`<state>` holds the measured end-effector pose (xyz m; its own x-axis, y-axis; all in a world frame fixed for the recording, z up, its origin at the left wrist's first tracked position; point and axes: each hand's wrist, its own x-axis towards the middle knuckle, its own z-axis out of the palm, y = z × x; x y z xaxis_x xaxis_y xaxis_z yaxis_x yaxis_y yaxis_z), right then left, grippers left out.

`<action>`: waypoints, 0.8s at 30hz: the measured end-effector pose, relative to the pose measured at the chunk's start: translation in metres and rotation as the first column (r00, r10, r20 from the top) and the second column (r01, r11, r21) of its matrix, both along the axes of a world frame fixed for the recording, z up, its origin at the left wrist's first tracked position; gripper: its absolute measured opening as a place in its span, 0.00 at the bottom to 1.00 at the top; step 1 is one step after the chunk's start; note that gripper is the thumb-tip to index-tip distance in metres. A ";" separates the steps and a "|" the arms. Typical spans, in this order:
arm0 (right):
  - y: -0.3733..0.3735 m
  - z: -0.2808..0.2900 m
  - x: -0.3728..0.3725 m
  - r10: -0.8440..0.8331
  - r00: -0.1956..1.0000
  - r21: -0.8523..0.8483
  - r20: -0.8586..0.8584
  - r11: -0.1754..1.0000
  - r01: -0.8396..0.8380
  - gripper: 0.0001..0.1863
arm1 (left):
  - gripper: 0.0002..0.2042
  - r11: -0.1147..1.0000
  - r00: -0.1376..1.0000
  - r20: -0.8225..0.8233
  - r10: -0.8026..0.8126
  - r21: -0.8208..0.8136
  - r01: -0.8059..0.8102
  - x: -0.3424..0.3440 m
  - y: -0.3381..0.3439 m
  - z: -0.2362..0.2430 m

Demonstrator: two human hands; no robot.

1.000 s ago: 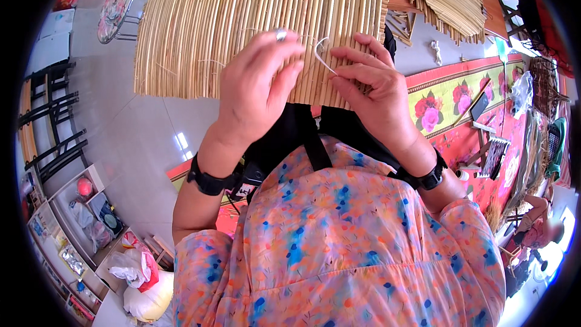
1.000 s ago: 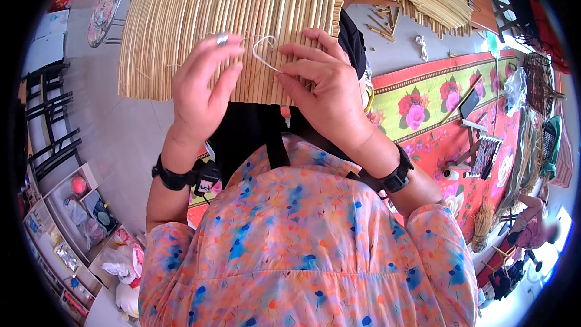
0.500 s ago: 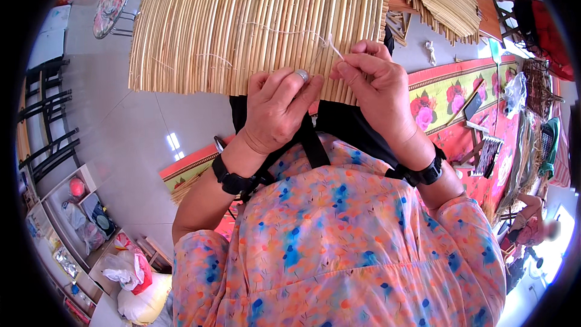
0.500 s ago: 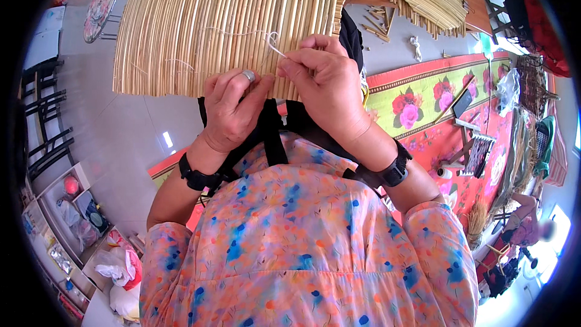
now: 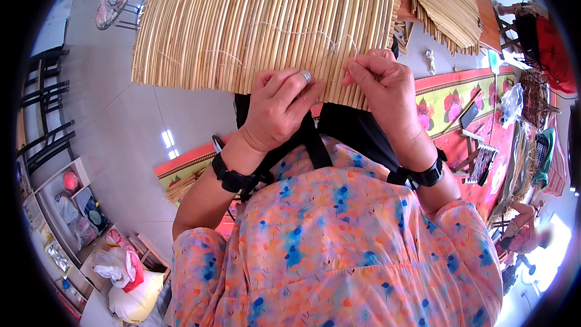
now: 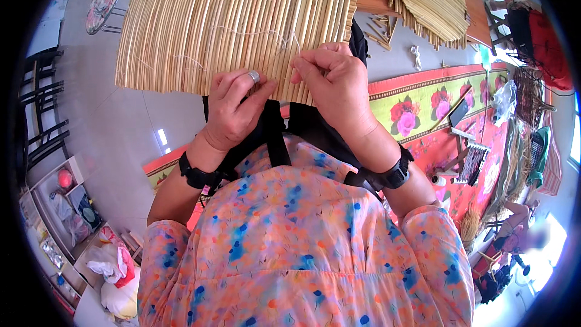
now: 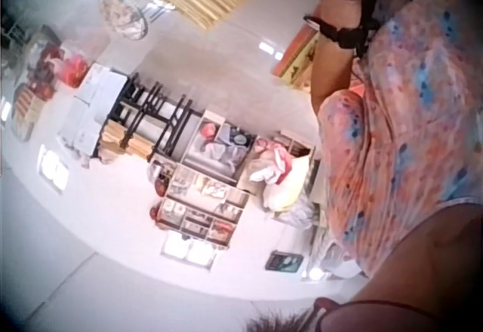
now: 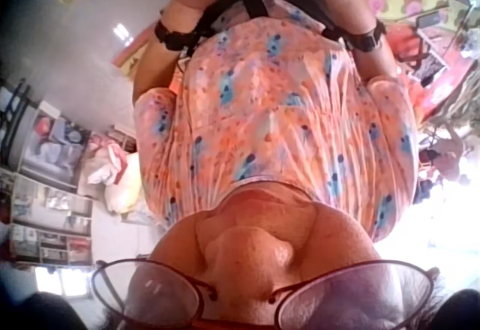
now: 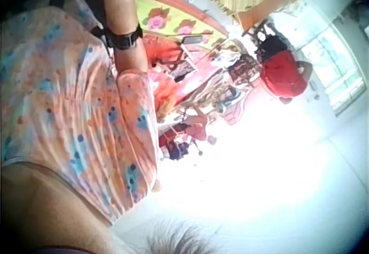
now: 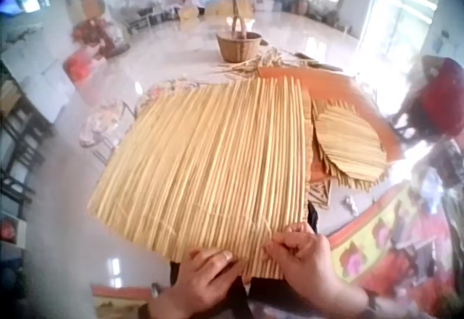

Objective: The person constructs a mat by wrapping white thread around thin bamboo sticks and trimming the edges with a knife.

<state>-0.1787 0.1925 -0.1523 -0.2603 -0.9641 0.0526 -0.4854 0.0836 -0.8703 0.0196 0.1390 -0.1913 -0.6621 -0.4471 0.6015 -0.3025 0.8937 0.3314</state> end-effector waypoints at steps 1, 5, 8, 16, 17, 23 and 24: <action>0.000 0.003 -0.001 0.013 0.999 0.023 0.034 1.000 -0.014 0.05 | 0.15 1.000 1.000 0.018 0.016 -0.007 -0.016 -0.001 0.002 0.002; -0.001 0.021 -0.005 0.073 0.997 0.024 -0.032 0.997 -0.072 0.06 | 0.15 0.997 0.996 0.058 0.061 -0.050 -0.058 -0.004 0.008 0.005; 0.005 0.040 -0.002 0.062 0.942 -0.055 -0.329 0.995 -0.084 0.05 | 0.15 0.996 0.996 0.054 0.071 -0.058 -0.068 -0.004 0.011 0.003; -0.013 0.018 0.000 0.102 0.973 -0.016 0.205 0.995 -0.100 0.07 | 0.15 0.992 0.995 0.003 0.096 -0.083 -0.096 -0.008 0.011 0.002; -0.016 0.017 0.000 0.105 0.946 0.005 0.306 0.994 -0.112 0.07 | 0.16 0.989 0.994 0.002 0.110 -0.100 -0.110 -0.010 0.011 0.000; -0.023 0.016 0.002 -0.047 0.638 0.176 0.769 0.974 -0.141 0.09 | 0.16 0.988 0.995 -0.017 0.100 -0.117 -0.101 -0.015 0.005 -0.003; -0.025 0.018 0.000 -0.085 0.584 0.209 0.807 0.967 -0.147 0.08 | 0.16 0.988 0.995 -0.015 0.096 -0.116 -0.097 -0.014 0.005 -0.003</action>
